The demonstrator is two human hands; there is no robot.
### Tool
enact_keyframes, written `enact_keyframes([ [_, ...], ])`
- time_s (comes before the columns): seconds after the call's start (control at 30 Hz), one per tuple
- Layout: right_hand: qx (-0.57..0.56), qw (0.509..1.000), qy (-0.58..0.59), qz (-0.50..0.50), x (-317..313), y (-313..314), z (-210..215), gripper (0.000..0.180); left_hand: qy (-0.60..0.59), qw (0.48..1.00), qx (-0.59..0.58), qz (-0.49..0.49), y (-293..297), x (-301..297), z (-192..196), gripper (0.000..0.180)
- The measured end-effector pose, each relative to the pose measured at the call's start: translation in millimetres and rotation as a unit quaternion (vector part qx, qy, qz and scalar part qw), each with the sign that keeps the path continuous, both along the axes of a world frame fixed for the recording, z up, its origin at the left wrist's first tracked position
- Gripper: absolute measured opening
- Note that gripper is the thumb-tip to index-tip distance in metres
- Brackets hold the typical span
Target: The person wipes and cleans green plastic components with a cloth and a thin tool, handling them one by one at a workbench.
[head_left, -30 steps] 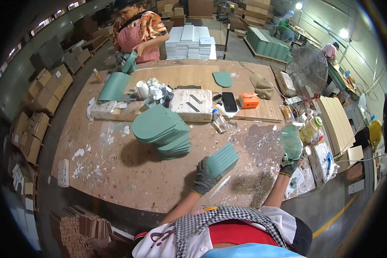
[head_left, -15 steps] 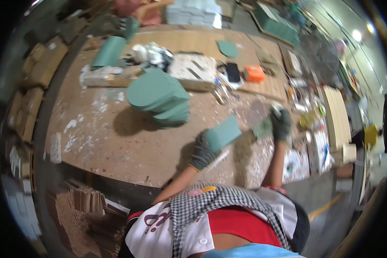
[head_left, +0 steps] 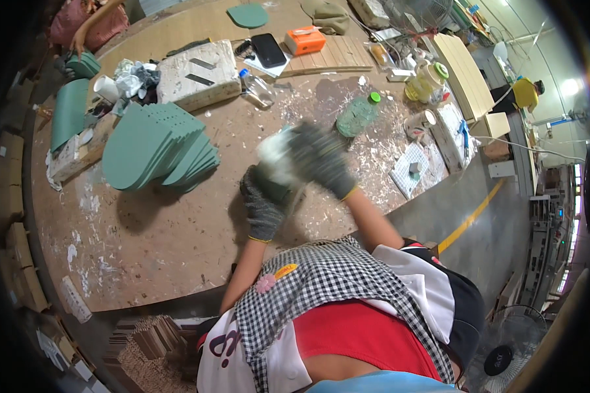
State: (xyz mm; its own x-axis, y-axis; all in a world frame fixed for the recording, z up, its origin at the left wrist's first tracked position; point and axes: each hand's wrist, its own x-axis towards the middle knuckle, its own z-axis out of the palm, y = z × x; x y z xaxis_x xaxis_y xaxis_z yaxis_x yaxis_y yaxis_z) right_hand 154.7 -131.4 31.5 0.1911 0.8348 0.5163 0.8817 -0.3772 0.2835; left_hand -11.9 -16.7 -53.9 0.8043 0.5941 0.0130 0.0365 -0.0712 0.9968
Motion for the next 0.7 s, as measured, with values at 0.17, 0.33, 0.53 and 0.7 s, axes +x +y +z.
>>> enact_keyframes([
  [0.17,-0.112,0.955,0.270,-0.050,-42,53,20,0.059,0.127,0.981,0.142,0.032,-1,-10,-5,0.111],
  [0.33,-0.053,0.902,0.371,-0.214,87,-16,-50,0.025,0.061,0.970,0.227,0.060,-2,-10,21,0.107],
  [0.53,-0.007,0.997,0.018,-0.076,-39,31,15,0.031,-0.010,0.995,0.045,0.090,-6,-7,7,0.082],
  [0.7,-0.009,0.962,0.272,0.032,-58,57,5,0.050,0.075,0.995,0.040,0.047,0,-2,-16,0.100],
])
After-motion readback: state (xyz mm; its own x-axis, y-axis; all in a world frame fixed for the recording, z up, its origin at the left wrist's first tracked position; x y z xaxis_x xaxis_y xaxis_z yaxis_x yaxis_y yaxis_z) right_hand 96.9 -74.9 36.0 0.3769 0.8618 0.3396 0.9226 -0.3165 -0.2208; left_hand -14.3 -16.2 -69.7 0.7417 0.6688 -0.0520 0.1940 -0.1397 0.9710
